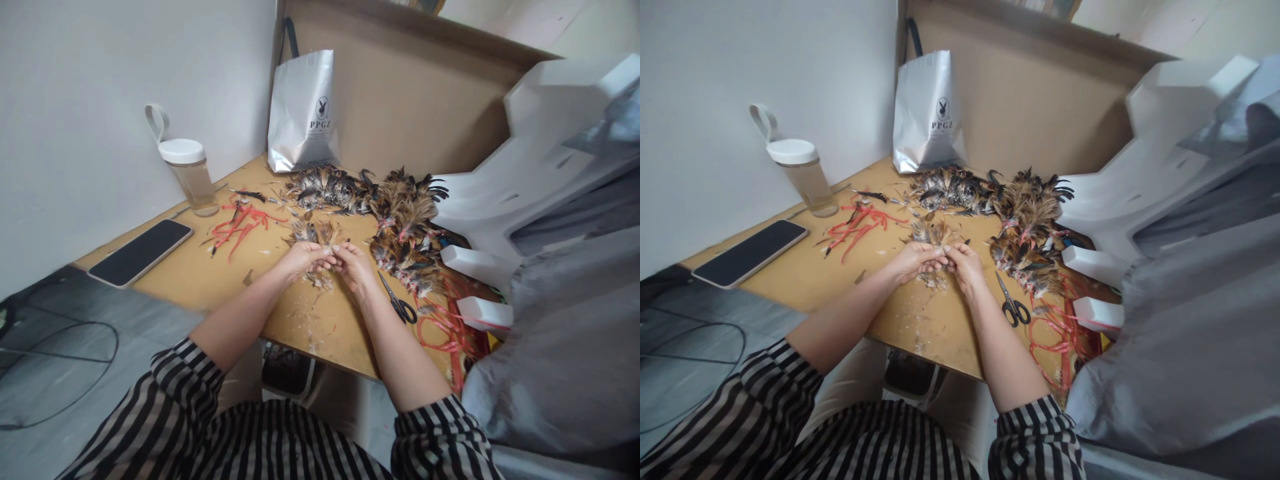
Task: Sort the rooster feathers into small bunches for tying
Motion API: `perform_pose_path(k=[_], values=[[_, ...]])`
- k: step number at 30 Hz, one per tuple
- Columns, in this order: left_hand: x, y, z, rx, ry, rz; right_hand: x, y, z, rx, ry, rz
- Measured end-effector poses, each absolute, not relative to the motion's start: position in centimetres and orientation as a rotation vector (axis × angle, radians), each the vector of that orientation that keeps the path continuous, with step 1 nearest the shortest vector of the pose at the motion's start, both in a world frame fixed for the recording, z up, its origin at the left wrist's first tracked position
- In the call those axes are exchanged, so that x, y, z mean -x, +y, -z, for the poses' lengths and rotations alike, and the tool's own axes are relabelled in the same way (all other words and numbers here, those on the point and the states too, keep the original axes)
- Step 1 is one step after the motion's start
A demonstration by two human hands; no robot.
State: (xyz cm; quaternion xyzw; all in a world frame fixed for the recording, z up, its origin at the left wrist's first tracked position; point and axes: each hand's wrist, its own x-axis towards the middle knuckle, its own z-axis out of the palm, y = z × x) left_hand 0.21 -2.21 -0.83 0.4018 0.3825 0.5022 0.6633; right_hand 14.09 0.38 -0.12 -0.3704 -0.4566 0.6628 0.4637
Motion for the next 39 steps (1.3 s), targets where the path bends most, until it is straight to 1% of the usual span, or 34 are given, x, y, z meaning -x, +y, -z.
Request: perform_pose_path(k=[9, 20, 30, 35, 39], values=[[-0.24, -2.24, 0.80, -0.858, 0.851, -1.111, -14.10, 0.38, 0.30, 0.923, -1.130, -1.608], [-0.28, -2.06, 1.23, -0.988, 0.891, -1.134, -13.94, 0.27, 0.16, 1.003, -1.186, -1.527], [-0.25, -2.08, 1.33, -0.992, 0.859, -1.125, -14.20, 0.26, 0.04, 0.959, -1.204, -1.552], [-0.05, -1.78, 1.48, -0.860, 0.853, -1.206, -14.13, 0.20, 0.23, 0.962, -1.369, -1.351], [0.07, -1.63, 1.49, -0.752, 0.806, -1.252, -14.27, -0.12, 0.35, 0.985, -1.663, -0.961]])
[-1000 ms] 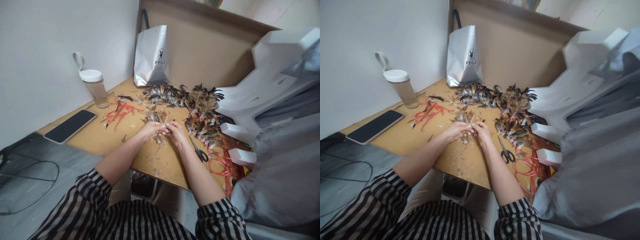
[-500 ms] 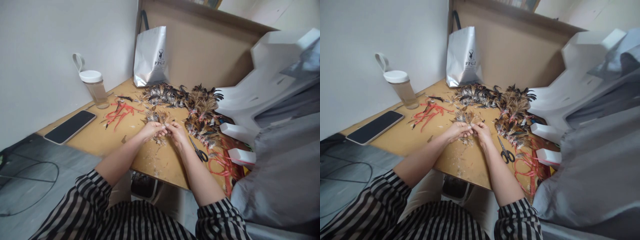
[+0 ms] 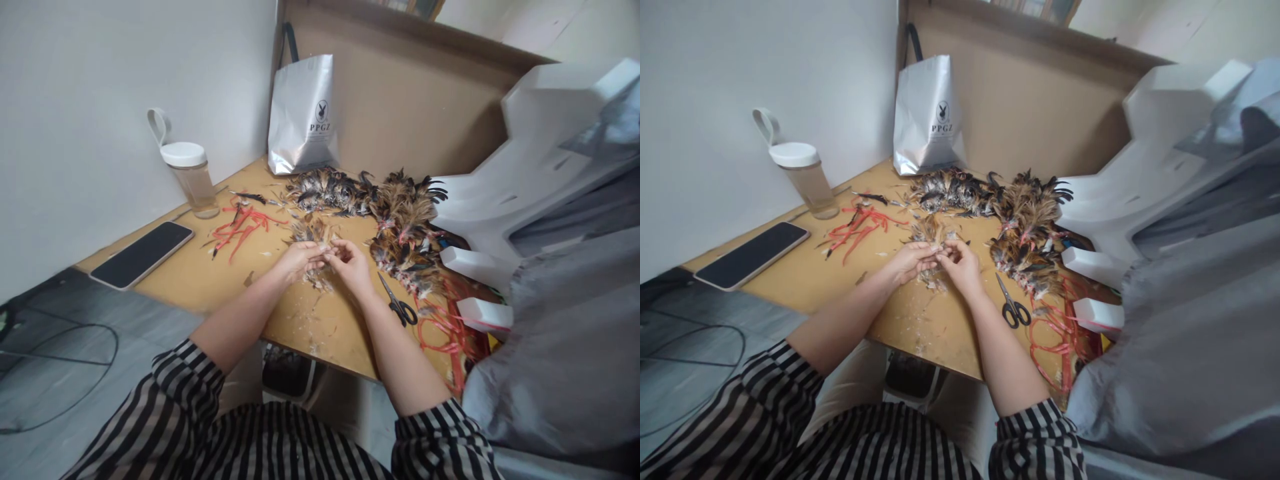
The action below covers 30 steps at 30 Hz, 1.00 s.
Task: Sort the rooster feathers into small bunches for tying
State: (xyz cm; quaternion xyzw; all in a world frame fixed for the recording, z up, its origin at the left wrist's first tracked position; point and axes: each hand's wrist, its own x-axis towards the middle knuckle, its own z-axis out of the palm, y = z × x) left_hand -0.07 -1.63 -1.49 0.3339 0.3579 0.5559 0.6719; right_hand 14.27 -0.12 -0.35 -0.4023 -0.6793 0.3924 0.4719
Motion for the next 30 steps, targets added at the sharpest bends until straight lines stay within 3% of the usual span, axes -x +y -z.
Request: perform_pose_path(k=[5, 17, 24, 27, 30], values=[[0.06, -1.65, 1.55, -0.769, 0.788, -1.230, -14.50, -0.69, -0.08, 1.029, -1.878, -0.606], [-0.07, -1.69, 1.70, -0.839, 0.849, -1.247, -14.83, -0.39, -0.31, 1.017, -1.896, -0.658], [-0.10, -1.66, 1.75, -0.825, 0.862, -1.196, -15.16, -0.37, -0.41, 1.048, -2.007, -0.483], [-0.13, -1.73, 1.56, -0.820, 0.868, -1.190, -15.15, -0.21, -0.29, 1.059, -1.943, -0.561], [-0.16, -1.82, 1.36, -0.829, 0.869, -1.229, -15.20, 0.10, -0.41, 1.015, -1.819, -0.894]])
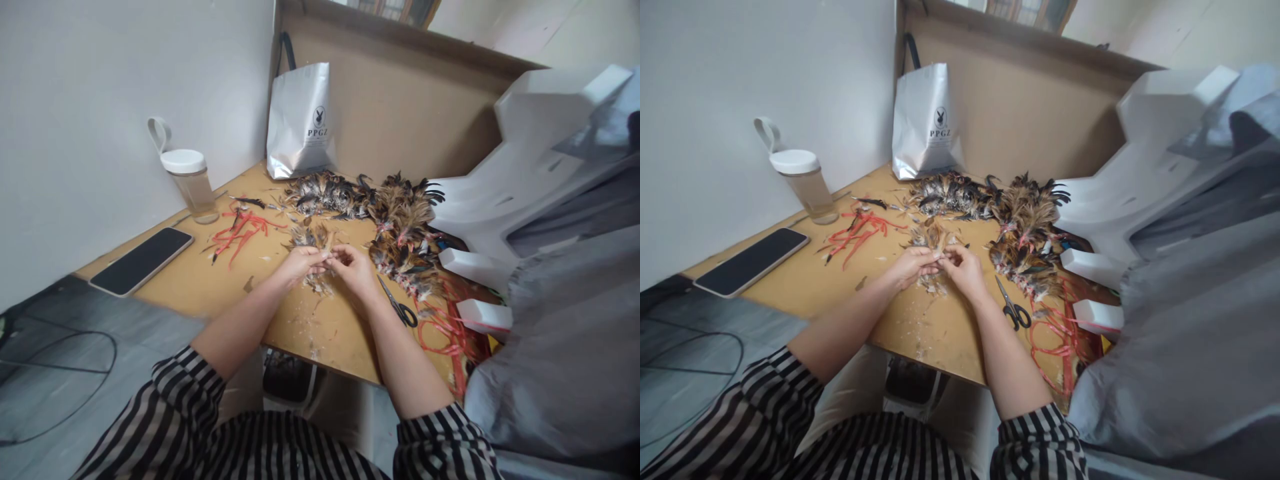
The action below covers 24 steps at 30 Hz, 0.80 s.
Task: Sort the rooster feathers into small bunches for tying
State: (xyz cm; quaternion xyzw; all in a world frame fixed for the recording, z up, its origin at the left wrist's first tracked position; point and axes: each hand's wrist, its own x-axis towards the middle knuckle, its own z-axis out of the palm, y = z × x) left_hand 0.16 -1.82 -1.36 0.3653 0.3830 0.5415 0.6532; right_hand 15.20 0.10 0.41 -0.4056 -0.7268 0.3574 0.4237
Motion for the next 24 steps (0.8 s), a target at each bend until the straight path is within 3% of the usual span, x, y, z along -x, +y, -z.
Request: perform_pose_path(k=[4, 10, 20, 24], values=[[-0.2, -2.0, 1.2, -0.928, 0.876, -1.211, -15.3, 0.4, -0.7, 0.982, -1.524, -1.300], [-0.5, -2.1, 1.1, -1.036, 0.883, -1.141, -14.7, 0.5, -0.2, 0.984, -1.298, -1.443], [-0.6, -2.1, 1.2, -1.046, 0.891, -1.174, -14.5, 0.4, -0.3, 0.990, -1.275, -1.468], [-0.2, -1.6, 1.2, -0.964, 0.877, -1.272, -16.0, 1.3, -0.6, 1.115, -1.457, -1.178]])
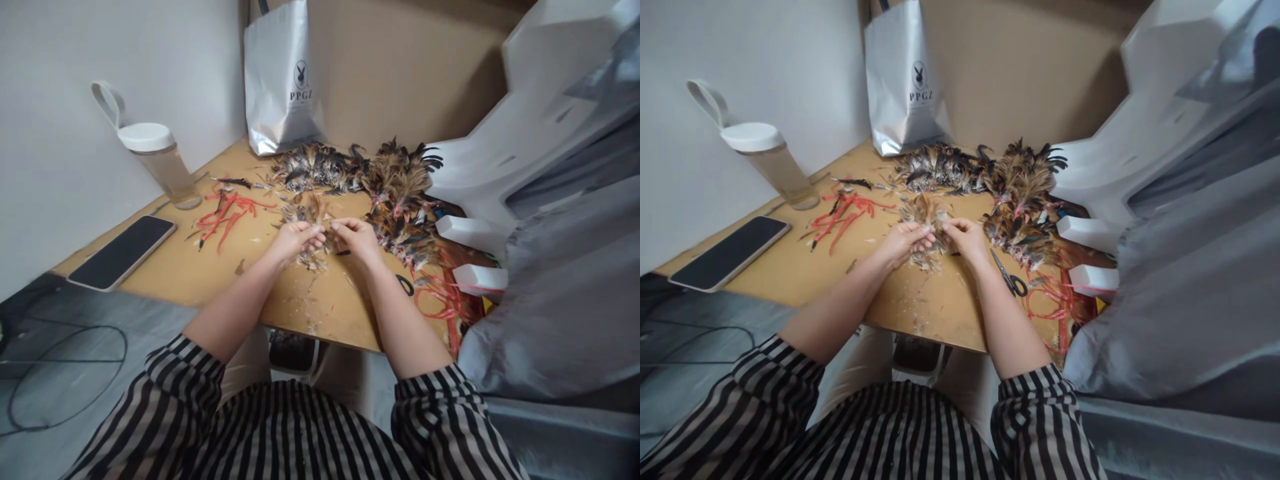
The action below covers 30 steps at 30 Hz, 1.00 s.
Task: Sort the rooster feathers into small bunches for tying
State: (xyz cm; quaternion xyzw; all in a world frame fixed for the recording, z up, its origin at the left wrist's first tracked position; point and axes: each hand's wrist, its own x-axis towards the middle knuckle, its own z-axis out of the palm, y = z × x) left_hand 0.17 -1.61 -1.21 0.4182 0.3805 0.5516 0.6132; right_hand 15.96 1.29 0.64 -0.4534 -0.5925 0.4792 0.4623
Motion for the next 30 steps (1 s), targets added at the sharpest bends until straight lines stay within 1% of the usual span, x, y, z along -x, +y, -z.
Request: perform_pose_path(k=[3, 6, 9, 15, 19, 21, 23, 25, 28, 30], values=[[0.2, -1.4, 1.1, -0.900, 0.860, -1.326, -17.4, 2.2, -0.3, 1.251, -1.745, -0.856], [0.3, -1.3, 1.1, -0.881, 0.853, -1.338, -18.5, 2.7, -0.1, 1.397, -2.008, -0.625], [0.4, -1.2, 1.2, -0.876, 0.841, -1.353, -19.1, 2.8, -0.2, 1.515, -2.135, -0.451], [0.4, -1.3, 1.1, -0.886, 0.847, -1.333, -18.6, 2.7, 0.3, 1.657, -2.204, -0.415], [0.2, -1.5, 0.9, -0.874, 0.873, -1.322, -17.8, 2.6, 1.2, 1.692, -2.131, -0.342], [0.2, -1.5, 0.8, -0.859, 0.893, -1.318, -17.9, 2.7, 1.4, 1.672, -2.057, -0.370], [0.1, -1.4, 0.9, -0.859, 0.898, -1.308, -18.1, 2.8, 1.3, 1.601, -1.975, -0.475], [0.2, -1.3, 1.1, -0.872, 0.886, -1.297, -18.3, 2.9, 1.1, 1.494, -1.867, -0.668], [0.2, -1.3, 1.3, -0.887, 0.867, -1.281, -18.1, 2.7, 0.4, 1.297, -1.645, -1.048], [0.2, -1.3, 1.4, -0.888, 0.865, -1.263, -17.6, 2.3, -0.1, 1.160, -1.506, -1.225]])
